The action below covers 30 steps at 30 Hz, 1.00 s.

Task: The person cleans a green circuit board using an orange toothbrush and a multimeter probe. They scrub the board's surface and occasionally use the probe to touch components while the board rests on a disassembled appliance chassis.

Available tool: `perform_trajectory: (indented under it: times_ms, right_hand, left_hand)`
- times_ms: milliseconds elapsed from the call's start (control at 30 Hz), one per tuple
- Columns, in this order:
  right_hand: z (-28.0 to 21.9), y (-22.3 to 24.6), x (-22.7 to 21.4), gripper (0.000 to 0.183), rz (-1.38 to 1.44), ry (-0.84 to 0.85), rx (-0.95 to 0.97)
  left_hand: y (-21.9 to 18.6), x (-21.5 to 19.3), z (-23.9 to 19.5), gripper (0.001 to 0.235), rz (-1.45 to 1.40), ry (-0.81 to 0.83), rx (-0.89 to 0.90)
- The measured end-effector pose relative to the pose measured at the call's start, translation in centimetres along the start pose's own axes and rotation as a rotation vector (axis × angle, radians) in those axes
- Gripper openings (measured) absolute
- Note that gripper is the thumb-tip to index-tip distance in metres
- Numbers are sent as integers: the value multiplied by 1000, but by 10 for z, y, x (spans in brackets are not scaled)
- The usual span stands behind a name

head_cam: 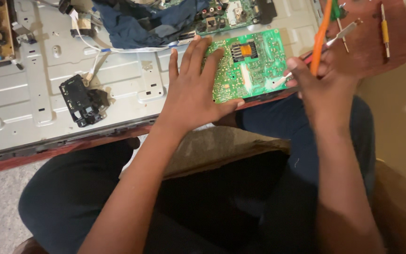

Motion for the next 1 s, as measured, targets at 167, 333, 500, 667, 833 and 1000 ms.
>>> perform_trajectory:
  times_ms: [167,333,500,667,833,1000]
  right_hand:
    - [-14,25,18,26,8,-24,-147]
    - [-17,37,5,26,-176,-122,-338]
    - [-30,39,3,27,-260,-217,-488]
    - [-24,31,-2,23,-211,-214,-306]
    - [-25,34,16,24,-169,-164,-247]
    - [-26,31,20,26,-224,-161,-220]
  left_hand:
    - [-1,-5,0,104,-52,-39,19]
    - [1,-6,0,105,-50,-29,19]
    - [-2,-5,-1,106,-27,-38,41]
    - [0,-3,-1,107,-20,-19,22]
    - [0,-5,0,108,-25,-27,25]
    - [3,-1,-2,108,-29,-35,10]
Point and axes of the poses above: each hand's wrist, its own z-axis towards the middle knuckle, its own x-axis out of the palm, y = z × x, the point moved 10 cm from there along z, towards the middle knuckle, and after that the axes turned 14 degrees about -z, right-handed, at the moved point
